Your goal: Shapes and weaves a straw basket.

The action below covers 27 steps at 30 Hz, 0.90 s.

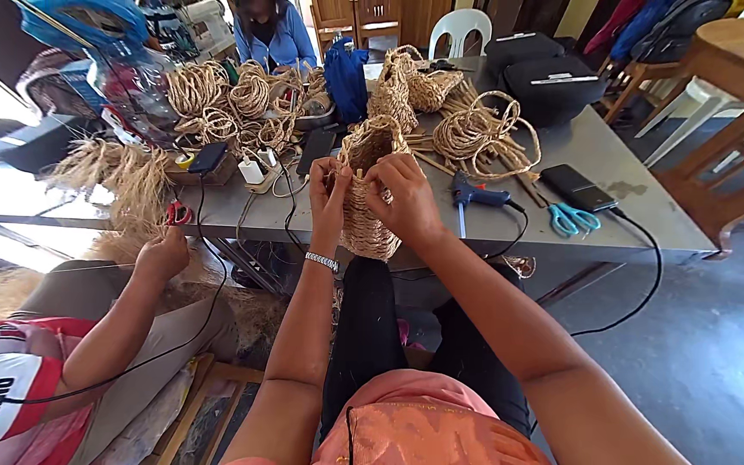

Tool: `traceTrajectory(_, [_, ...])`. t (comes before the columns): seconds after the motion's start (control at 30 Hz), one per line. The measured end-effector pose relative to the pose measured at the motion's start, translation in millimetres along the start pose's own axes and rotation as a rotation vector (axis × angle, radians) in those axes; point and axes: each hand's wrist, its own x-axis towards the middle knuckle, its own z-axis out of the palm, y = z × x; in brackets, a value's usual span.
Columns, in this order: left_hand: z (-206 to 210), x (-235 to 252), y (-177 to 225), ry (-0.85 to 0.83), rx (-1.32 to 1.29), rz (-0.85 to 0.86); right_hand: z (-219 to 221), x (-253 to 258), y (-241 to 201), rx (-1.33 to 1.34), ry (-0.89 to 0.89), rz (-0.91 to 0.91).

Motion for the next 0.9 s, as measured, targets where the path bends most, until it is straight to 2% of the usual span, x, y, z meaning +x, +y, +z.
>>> traceTrajectory(0.17, [5, -10, 5, 0.039, 0.032, -0.005, -3, -2, 12, 0.137, -0.047, -0.052])
traceTrajectory(0.3, [17, -20, 22, 0.143, 0.079, -0.092, -10, 3, 33, 0.279, -0.113, -0.143])
traceTrajectory(0.4, [27, -19, 26, 0.222, 0.110, -0.027, -18, 5, 37, 0.295, -0.064, -0.126])
traceTrajectory(0.5, [31, -34, 37, 0.203, 0.230, -0.027, -24, -10, 33, 0.245, 0.035, 0.003])
traceTrajectory(0.63, [34, -60, 49, 0.211, 0.309, -0.018, -20, -40, 3, 0.350, 0.030, 0.430])
traceTrajectory(0.7, [36, -66, 54, 0.266, 0.295, -0.011, -13, -42, -8, 0.437, 0.015, 0.465])
traceTrajectory(0.8, [43, -64, 56, 0.308, 0.257, -0.001, -5, -23, 3, 0.456, -0.031, 0.383])
traceTrajectory(0.9, [57, -58, 50, 0.192, 0.293, 0.022, -3, 5, 31, 0.439, -0.099, 0.434])
